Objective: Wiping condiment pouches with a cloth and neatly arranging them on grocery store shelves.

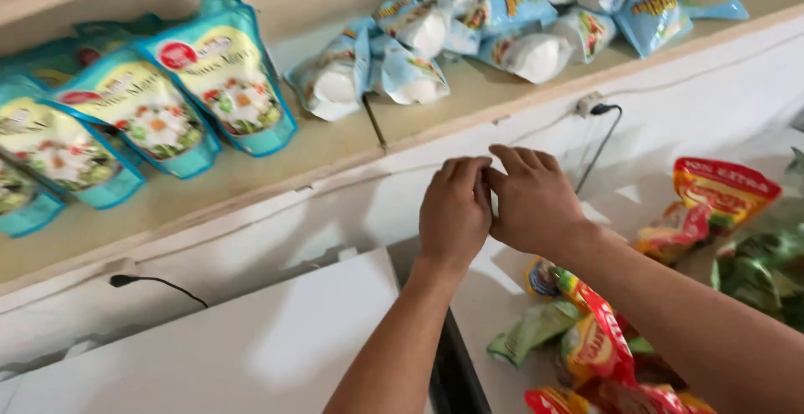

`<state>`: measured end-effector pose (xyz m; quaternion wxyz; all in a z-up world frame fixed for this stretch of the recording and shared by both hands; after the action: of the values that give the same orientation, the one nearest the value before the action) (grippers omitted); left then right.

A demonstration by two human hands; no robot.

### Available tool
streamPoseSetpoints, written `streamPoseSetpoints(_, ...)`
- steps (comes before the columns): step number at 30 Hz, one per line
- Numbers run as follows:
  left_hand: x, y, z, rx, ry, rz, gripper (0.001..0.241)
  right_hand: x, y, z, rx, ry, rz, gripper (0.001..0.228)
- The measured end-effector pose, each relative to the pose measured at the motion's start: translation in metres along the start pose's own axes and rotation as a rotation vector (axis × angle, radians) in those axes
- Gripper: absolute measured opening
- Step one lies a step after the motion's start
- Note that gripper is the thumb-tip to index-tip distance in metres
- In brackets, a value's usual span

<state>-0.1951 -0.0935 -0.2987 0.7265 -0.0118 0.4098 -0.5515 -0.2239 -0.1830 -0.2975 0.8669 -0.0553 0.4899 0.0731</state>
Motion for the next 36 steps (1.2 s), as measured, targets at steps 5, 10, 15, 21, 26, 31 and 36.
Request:
streamPoseSetpoints(5,0.140,0.023,-0.078,-0.242,0.375,-0.150,0.026,0.075,-0.043,-0.089,0.246,0.675,-0.059,0.040)
streamPoseSetpoints(10,0.238,0.020,-0.139,-0.376,0.816,-0.190,0.057,0.137,-0.088,-0.191,0.473,1.120,0.010,0.032)
streamPoseSetpoints(15,0.281,0.029,-0.185,-0.496,0.972,-0.245,0.064,0.171,-0.108,-0.216,0.482,1.051,0.095,0.028)
streamPoseSetpoints(21,0.326,0.044,-0.211,-0.350,1.042,-0.196,0.041,0.173,-0.102,-0.195,0.405,0.838,0.102,0.021)
streamPoseSetpoints(26,0.315,0.057,-0.204,-0.234,0.941,-0.159,0.039,0.156,-0.091,-0.168,0.339,0.843,0.083,0.016)
streamPoseSetpoints(31,0.218,0.030,-0.169,-0.288,0.770,-0.528,0.045,0.100,-0.067,-0.121,0.334,0.897,0.050,0.024)
streamPoseSetpoints(36,0.167,0.101,-0.209,-0.814,0.413,-1.249,0.084,0.026,-0.026,-0.063,0.641,0.640,0.398,0.027)
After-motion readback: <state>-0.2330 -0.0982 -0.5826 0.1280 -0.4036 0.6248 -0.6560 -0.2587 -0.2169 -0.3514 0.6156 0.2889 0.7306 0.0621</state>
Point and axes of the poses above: each hand's wrist, its own z-axis towards the middle knuckle, its own x-axis out of the palm, y = z × x, the point moved 10 cm from there along z, towards the middle knuckle, and after that the axes turned 9 degrees about y, right-handed, at the moved point
